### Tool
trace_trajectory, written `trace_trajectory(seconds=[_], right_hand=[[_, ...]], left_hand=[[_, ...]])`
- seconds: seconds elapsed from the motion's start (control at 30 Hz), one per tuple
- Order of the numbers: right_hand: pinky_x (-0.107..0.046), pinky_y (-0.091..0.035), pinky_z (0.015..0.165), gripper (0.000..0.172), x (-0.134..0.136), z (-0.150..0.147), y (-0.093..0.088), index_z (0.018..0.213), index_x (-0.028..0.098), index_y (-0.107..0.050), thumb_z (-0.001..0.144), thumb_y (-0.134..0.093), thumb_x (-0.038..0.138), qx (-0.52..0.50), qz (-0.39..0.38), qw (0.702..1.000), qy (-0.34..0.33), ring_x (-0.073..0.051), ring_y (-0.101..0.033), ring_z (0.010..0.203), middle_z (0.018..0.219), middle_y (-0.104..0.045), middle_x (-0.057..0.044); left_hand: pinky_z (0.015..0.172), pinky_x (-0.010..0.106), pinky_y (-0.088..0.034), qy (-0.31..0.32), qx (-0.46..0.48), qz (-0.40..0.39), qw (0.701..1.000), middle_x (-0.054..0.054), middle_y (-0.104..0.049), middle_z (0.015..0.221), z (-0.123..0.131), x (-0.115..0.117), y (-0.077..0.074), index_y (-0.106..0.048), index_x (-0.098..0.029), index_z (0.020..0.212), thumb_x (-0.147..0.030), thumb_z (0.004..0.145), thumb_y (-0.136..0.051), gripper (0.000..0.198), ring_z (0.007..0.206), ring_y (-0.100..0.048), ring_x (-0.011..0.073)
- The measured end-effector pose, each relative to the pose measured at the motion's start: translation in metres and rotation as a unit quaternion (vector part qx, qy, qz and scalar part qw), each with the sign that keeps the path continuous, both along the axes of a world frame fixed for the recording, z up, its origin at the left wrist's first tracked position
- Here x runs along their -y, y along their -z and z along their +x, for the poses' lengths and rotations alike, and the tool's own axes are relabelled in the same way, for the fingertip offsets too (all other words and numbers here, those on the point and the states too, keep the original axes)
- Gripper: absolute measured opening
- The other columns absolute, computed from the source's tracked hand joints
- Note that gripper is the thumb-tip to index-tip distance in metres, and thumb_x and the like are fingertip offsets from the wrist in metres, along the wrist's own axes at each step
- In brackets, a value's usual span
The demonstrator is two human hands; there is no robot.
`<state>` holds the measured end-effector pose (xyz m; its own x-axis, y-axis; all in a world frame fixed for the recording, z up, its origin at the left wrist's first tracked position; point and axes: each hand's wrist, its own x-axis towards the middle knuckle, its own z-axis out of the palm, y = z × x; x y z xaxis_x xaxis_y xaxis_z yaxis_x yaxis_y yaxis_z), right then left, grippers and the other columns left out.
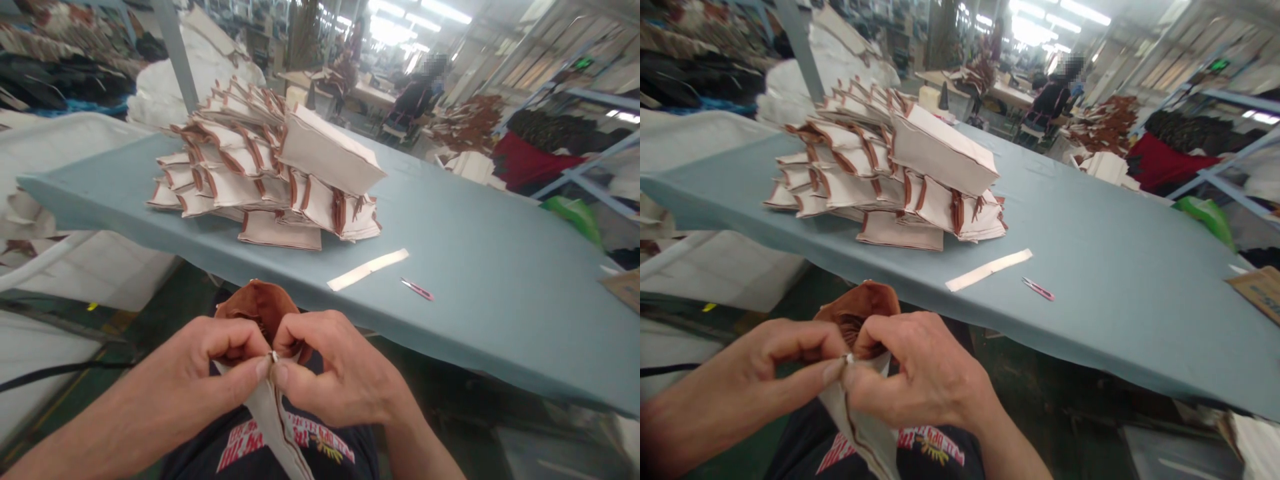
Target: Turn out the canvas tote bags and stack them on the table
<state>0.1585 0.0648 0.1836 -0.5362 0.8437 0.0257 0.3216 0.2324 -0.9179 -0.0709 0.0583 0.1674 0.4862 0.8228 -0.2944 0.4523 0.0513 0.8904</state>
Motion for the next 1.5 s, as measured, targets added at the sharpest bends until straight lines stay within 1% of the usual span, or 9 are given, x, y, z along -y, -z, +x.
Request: trace_trajectory(seconds=[0.27,0.47,0.73,0.87,1.0,1.17,1.3,1.37,1.5], right_hand=[[-0.03,-0.033,0.065,0.01,0.003,-0.007,0.008,0.08,0.025,-0.048,0.087,-0.055,0.021,0.047,0.046,0.998,0.005,-0.013,-0.05,0.063,0.069,-0.054,0.005],[-0.036,-0.028,0.07,0.018,0.006,-0.014,0.018,0.085,0.027,-0.036,0.095,-0.048,0.02,0.183,0.09,0.979,0.0,-0.017,-0.044,0.073,0.079,-0.051,0.002],[-0.032,-0.031,0.066,0.015,0.004,-0.006,0.02,0.087,0.027,-0.037,0.097,-0.046,0.02,0.078,0.016,0.996,-0.041,-0.016,-0.044,0.068,0.075,-0.049,0.005],[-0.031,-0.033,0.068,0.013,0.005,-0.008,0.02,0.089,0.027,-0.04,0.098,-0.047,0.02,0.065,0.008,0.996,-0.054,-0.016,-0.047,0.07,0.079,-0.052,0.004],[-0.032,-0.032,0.067,0.014,0.004,-0.011,0.022,0.089,0.027,-0.041,0.098,-0.048,0.02,0.055,0.035,0.997,-0.052,-0.016,-0.045,0.069,0.079,-0.051,0.005],[-0.032,-0.038,0.073,0.013,-0.001,-0.011,0.027,0.088,0.026,-0.048,0.097,-0.052,0.017,0.042,0.108,0.993,-0.031,-0.017,-0.053,0.077,0.084,-0.059,0.002],[-0.034,-0.048,0.091,0.007,0.001,-0.011,0.024,0.097,0.023,-0.061,0.1,-0.057,0.018,0.003,0.14,0.99,0.03,-0.02,-0.066,0.099,0.103,-0.074,-0.005],[-0.034,-0.049,0.089,0.002,0.006,-0.013,0.023,0.1,0.022,-0.065,0.098,-0.063,0.023,-0.009,0.127,0.987,0.093,-0.02,-0.068,0.097,0.102,-0.075,-0.004],[-0.032,-0.046,0.075,0.012,0.014,-0.022,0.024,0.092,0.023,-0.064,0.093,-0.072,0.032,0.026,0.046,0.985,0.163,-0.019,-0.065,0.079,0.085,-0.07,0.001]], left_hand=[[0.058,0.024,-0.042,-0.019,-0.021,0.034,0.999,-0.004,-0.069,0.069,0.002,0.002,0.01,-0.073,-0.023,0.074,-0.044,0.097,-0.056,0.036,0.065,-0.059,0.0151],[0.056,0.027,-0.037,-0.037,-0.069,0.156,0.985,-0.005,-0.067,0.063,0.009,0.006,0.017,-0.067,-0.023,0.07,-0.033,0.094,-0.052,0.03,0.058,-0.058,0.0136],[0.056,0.021,-0.038,-0.03,0.077,-0.015,0.996,-0.005,-0.06,0.073,-0.004,0.001,0.029,-0.068,-0.022,0.077,-0.045,0.096,-0.06,0.032,0.063,-0.051,0.0131],[0.056,0.02,-0.037,-0.011,0.076,-0.046,0.996,-0.005,-0.053,0.072,-0.007,-0.002,0.024,-0.063,-0.021,0.073,-0.057,0.098,-0.059,0.044,0.063,-0.046,0.0131],[0.052,0.02,-0.029,0.013,0.054,-0.101,0.993,-0.006,-0.044,0.067,-0.008,-0.007,0.015,-0.056,-0.021,0.072,-0.065,0.094,-0.066,0.05,0.06,-0.037,0.0121],[0.055,0.018,-0.033,0.044,0.068,-0.111,0.991,-0.006,-0.046,0.07,-0.016,-0.01,0.013,-0.058,-0.02,0.073,-0.065,0.098,-0.066,0.052,0.064,-0.038,0.0125],[0.057,0.018,-0.041,-0.005,0.077,-0.047,0.996,-0.004,-0.056,0.071,-0.016,-0.011,0.016,-0.068,-0.02,0.074,-0.063,0.101,-0.065,0.051,0.066,-0.048,0.0138],[0.058,0.018,-0.046,-0.04,0.069,0.017,0.997,-0.003,-0.063,0.074,-0.013,-0.011,0.017,-0.073,-0.022,0.075,-0.058,0.103,-0.065,0.046,0.067,-0.055,0.015],[0.072,0.019,-0.056,-0.063,0.051,0.086,0.993,0.0,-0.079,0.092,-0.004,-0.006,0.021,-0.081,-0.026,0.083,-0.055,0.107,-0.061,0.043,0.083,-0.072,0.0192]])
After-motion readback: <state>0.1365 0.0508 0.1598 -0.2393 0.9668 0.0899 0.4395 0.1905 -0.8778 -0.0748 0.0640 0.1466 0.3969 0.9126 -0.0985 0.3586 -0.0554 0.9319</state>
